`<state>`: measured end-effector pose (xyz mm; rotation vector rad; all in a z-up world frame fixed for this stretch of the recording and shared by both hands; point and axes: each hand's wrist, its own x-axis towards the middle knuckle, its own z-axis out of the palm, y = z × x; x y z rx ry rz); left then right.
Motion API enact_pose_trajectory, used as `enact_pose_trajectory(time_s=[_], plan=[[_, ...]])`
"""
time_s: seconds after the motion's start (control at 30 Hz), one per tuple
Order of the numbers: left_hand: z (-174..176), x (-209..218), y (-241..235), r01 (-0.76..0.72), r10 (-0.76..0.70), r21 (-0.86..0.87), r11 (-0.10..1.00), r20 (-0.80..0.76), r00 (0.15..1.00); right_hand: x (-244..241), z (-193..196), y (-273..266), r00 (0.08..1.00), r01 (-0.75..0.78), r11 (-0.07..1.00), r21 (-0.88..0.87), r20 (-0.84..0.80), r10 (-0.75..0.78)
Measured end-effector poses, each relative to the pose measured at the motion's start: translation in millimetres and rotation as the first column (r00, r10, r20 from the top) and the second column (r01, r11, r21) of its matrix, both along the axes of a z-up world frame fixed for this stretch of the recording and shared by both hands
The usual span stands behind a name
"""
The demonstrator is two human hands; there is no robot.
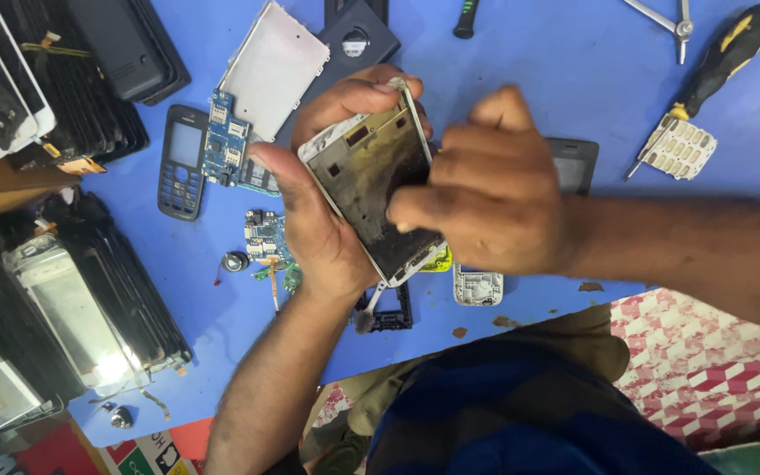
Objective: The person holds a white mobile phone casing and repeatedly rubs its inner surface with a finger to remove residue. The person rotates the casing to access different areas and continues rubbing throughout the clip.
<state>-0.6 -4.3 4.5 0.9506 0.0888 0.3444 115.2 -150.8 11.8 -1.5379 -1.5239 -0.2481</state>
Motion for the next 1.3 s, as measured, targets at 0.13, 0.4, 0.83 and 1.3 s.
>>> enact_pose_trajectory(time_s=[0.13, 0.4, 0.83, 1.3], plan=[[-1.3, 1.4, 1.7, 0.004, -0.004, 0.018, 1.0, 0.019, 1.0, -0.8, 0.9, -1.2, 1.0, -0.003, 1.0, -0.002, -0.017, 0.003], [-0.1, 1.1, 1.8, -0.01, 0.01, 0.003, 1.0, -0.002, 1.0, -1.8, 1.2, 1.4, 1.0, 0.012, 1.0, 0.025, 0.009, -0.012], [-2.5, 1.2, -1.4, -0.009, 0.008, 0.021, 1.0, 0.029, 1.0, -1.4, 1.0, 1.1, 0.999, 0.016, 1.0, 0.018, 0.045, -0.017], [-3.8, 2.8, 0.2, 0.05, -0.048, -0.03, 0.998, 0.077, 0.996, -1.2, 6.1, 1.2, 0.998, 0.012, 0.999, 0.045, 0.054, -0.015]])
